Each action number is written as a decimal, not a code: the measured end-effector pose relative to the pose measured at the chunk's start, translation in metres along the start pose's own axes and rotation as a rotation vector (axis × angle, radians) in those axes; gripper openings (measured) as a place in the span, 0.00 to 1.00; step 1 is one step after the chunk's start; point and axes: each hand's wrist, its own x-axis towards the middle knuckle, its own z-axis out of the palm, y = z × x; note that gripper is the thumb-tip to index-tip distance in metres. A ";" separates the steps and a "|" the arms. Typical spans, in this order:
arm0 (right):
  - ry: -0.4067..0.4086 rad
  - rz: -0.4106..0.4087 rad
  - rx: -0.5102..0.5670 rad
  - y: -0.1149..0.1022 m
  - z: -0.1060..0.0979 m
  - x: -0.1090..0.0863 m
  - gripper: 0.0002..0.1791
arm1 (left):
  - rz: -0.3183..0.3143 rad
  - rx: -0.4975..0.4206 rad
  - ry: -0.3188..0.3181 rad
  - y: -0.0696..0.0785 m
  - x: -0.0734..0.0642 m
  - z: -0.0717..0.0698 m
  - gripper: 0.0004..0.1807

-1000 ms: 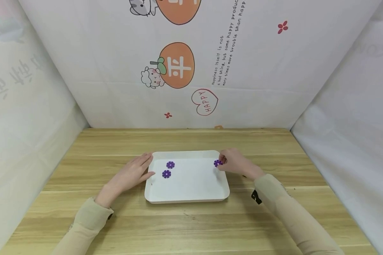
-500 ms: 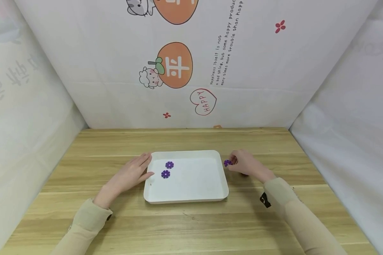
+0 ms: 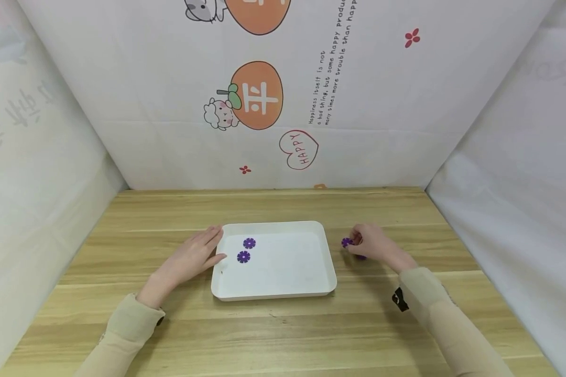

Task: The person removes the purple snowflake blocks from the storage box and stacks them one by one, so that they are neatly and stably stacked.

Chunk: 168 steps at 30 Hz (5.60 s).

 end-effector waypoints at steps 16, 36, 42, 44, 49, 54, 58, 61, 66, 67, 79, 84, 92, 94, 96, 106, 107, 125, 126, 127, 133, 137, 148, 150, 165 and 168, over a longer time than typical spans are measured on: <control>0.064 0.013 -0.016 0.026 0.005 -0.016 0.11 | -0.009 -0.014 -0.004 0.000 0.000 0.001 0.37; 0.056 0.022 -0.036 0.034 0.011 -0.021 0.11 | -0.011 -0.012 -0.003 0.000 -0.001 -0.001 0.37; 0.065 0.012 -0.052 0.035 0.011 -0.020 0.11 | -0.012 -0.018 -0.005 0.000 -0.001 -0.001 0.37; 0.063 0.014 -0.052 0.034 0.011 -0.020 0.11 | -0.014 -0.023 -0.011 0.000 0.000 -0.001 0.37; 0.056 0.017 -0.050 0.034 0.010 -0.020 0.11 | -0.017 -0.023 -0.016 -0.001 0.000 -0.001 0.37; 0.051 0.016 -0.057 0.033 0.009 -0.020 0.11 | -0.015 -0.011 -0.009 0.000 -0.001 -0.001 0.37; 0.060 0.011 -0.049 0.032 0.008 -0.020 0.11 | -0.013 -0.010 -0.001 0.000 -0.001 -0.001 0.37; 0.071 0.006 -0.036 0.029 0.006 -0.019 0.11 | -0.015 -0.015 0.000 0.000 -0.001 0.000 0.37; 0.066 0.009 -0.042 0.021 0.003 -0.014 0.13 | -0.016 -0.019 0.002 0.000 -0.001 -0.001 0.37; 0.063 0.011 -0.048 0.019 0.002 -0.012 0.13 | -0.016 -0.019 0.001 0.000 -0.001 -0.001 0.37; 0.049 -0.030 -0.022 -0.009 0.005 0.013 0.13 | -0.008 -0.011 0.007 0.000 -0.001 -0.001 0.36; 0.069 -0.076 -0.012 -0.022 0.009 0.024 0.11 | -0.004 -0.011 0.016 0.000 -0.001 -0.001 0.36; 0.043 -0.134 -0.024 -0.047 0.016 0.042 0.11 | 0.000 -0.012 0.023 -0.001 -0.001 -0.001 0.36; 0.035 -0.138 -0.023 -0.053 0.018 0.046 0.12 | 0.000 -0.015 0.022 -0.001 -0.001 -0.001 0.36; 0.030 -0.130 -0.018 -0.059 0.019 0.050 0.12 | 0.000 -0.013 0.021 -0.002 -0.001 -0.001 0.36; 0.016 -0.159 -0.020 -0.083 0.028 0.070 0.12 | -0.001 -0.020 0.018 -0.002 0.000 -0.001 0.37; 0.017 -0.166 -0.020 -0.085 0.029 0.072 0.12 | -0.001 -0.020 0.017 -0.002 0.000 -0.001 0.37; -0.021 -0.236 0.040 -0.119 0.048 0.102 0.10 | -0.010 -0.011 0.008 -0.004 0.000 0.001 0.37; -0.023 -0.237 0.039 -0.120 0.050 0.103 0.10 | -0.008 -0.011 0.011 -0.004 0.000 0.001 0.37; -0.025 -0.239 0.038 -0.122 0.051 0.104 0.11 | -0.006 -0.012 0.014 -0.004 0.000 0.001 0.37; -0.028 -0.273 0.030 -0.128 0.059 0.108 0.11 | -0.005 -0.009 0.015 -0.003 0.000 0.001 0.37; -0.043 -0.310 0.005 -0.133 0.066 0.110 0.10 | -0.008 -0.011 0.013 -0.003 0.000 0.001 0.37; -0.147 -0.259 -0.030 -0.155 0.079 0.115 0.10 | -0.008 -0.012 0.019 -0.003 -0.002 0.000 0.37; -0.161 -0.247 -0.027 -0.157 0.082 0.116 0.10 | -0.007 -0.010 0.019 -0.003 -0.002 0.000 0.37; -0.133 -0.263 -0.090 -0.166 0.098 0.123 0.13 | -0.006 -0.006 0.008 -0.005 0.000 0.001 0.37; -0.120 -0.267 -0.116 -0.167 0.100 0.123 0.14 | 0.000 -0.001 0.013 -0.004 0.000 0.001 0.37</control>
